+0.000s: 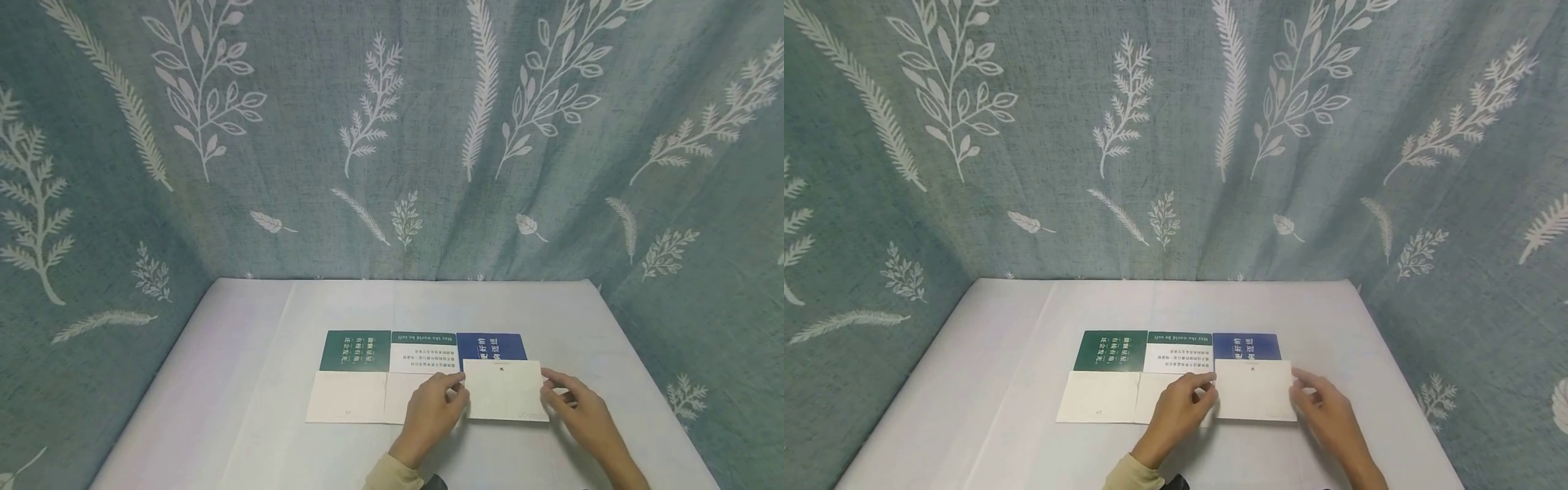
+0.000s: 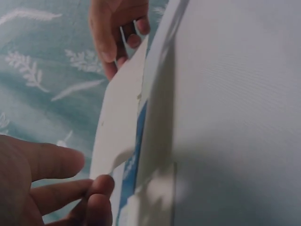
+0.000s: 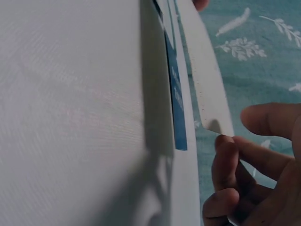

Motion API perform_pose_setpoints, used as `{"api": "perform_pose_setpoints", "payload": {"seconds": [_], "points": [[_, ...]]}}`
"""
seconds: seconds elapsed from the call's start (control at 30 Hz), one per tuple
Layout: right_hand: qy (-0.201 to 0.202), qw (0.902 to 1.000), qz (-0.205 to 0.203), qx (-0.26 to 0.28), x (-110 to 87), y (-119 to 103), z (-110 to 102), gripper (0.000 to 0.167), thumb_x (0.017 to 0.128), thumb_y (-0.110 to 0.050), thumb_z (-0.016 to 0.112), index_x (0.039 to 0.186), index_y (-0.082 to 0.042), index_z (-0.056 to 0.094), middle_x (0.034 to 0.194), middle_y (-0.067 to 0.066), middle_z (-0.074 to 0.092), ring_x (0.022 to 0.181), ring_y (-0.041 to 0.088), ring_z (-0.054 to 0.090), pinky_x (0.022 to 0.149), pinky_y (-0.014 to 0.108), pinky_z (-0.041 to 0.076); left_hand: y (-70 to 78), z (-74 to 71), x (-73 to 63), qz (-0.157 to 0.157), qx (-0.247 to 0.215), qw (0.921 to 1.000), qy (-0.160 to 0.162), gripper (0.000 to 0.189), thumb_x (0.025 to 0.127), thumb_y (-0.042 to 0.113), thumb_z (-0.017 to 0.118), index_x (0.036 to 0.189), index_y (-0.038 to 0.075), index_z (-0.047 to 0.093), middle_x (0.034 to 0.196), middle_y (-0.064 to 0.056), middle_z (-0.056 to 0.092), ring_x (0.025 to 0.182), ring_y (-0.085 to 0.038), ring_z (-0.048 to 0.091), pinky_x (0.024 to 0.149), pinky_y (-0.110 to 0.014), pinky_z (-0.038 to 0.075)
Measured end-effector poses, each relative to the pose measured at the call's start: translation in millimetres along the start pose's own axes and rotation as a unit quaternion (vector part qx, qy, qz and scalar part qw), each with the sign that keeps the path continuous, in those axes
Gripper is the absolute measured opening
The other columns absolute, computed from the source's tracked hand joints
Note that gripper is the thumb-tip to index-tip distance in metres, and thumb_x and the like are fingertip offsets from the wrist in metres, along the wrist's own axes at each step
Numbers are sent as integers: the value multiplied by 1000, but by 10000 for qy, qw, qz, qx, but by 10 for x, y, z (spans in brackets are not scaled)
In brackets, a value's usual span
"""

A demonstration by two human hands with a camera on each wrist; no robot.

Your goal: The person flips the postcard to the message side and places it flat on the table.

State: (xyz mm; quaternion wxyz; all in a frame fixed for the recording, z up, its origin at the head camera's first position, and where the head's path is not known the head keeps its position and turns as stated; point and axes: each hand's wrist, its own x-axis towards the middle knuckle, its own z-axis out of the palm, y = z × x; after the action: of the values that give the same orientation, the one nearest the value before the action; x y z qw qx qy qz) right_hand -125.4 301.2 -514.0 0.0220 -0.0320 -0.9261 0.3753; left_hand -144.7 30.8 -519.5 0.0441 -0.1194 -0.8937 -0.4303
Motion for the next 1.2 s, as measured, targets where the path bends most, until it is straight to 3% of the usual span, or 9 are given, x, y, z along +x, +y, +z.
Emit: {"api": "perform_pose_setpoints", "payload": {"seconds": [0.13, 0.27, 0.47, 0.6, 0.73, 0.87, 1.2], "points": [[-223, 9995, 192, -112, 1, -25, 9, 53, 101, -44, 60, 140, -8, 59, 121, 15, 67, 93, 21, 64, 74, 35, 51, -46, 13, -34, -129, 257, 9992, -274, 30, 91, 19, 63, 115, 7, 76, 103, -4, 75, 82, -10, 63, 69, -27, 51], [-381, 9985, 365, -111, -2, -47, 15, 52, 101, -42, 61, 139, -6, 59, 121, 14, 66, 98, 25, 65, 78, 40, 53, -92, 46, -51, -132, 454, 9978, -466, 30, 91, 20, 63, 115, 7, 76, 102, -5, 74, 85, -15, 66, 72, -30, 53], [-492, 9972, 531, -201, 7, -32, 49, 52, 100, -39, 64, 137, -3, 60, 121, 17, 67, 99, 27, 66, 82, 47, 55, -104, 69, -56, -104, 563, 9970, -513, 31, 90, 22, 64, 114, 7, 76, 99, -4, 74, 88, -17, 68, 76, -34, 54], [-546, 9966, 536, -313, 13, -10, 65, 51, 99, -37, 64, 136, -2, 60, 121, 18, 67, 96, 25, 67, 81, 45, 55, -80, 59, -59, -50, 649, 9967, -476, 29, 90, 21, 65, 113, 6, 76, 98, -5, 74, 88, -19, 69, 76, -34, 55], [-648, 9956, 597, -330, 23, 8, 71, 52, 99, -38, 65, 136, -1, 60, 121, 19, 67, 92, 22, 67, 78, 42, 55, -65, 53, -60, -23, 700, 9966, -439, 28, 90, 19, 65, 112, 6, 77, 94, -4, 73, 81, -15, 66, 70, -31, 53], [-785, 9938, 683, -382, 44, 31, 86, 55, 99, -41, 64, 136, 0, 60, 125, 22, 65, 93, 23, 67, 83, 48, 55, -54, 49, -59, -58, 659, 9968, -444, 29, 90, 20, 65, 112, 5, 77, 91, -4, 72, 74, -10, 61, 65, -28, 51], [-872, 9927, 621, -557, 61, 36, 91, 56, 99, -42, 62, 135, 1, 60, 133, 28, 60, 116, 44, 60, 95, 60, 47, -35, 59, -52, -141, 651, 9966, -495, 31, 89, 22, 65, 111, 6, 78, 88, -3, 71, 68, -8, 53, 61, -27, 46]]}}
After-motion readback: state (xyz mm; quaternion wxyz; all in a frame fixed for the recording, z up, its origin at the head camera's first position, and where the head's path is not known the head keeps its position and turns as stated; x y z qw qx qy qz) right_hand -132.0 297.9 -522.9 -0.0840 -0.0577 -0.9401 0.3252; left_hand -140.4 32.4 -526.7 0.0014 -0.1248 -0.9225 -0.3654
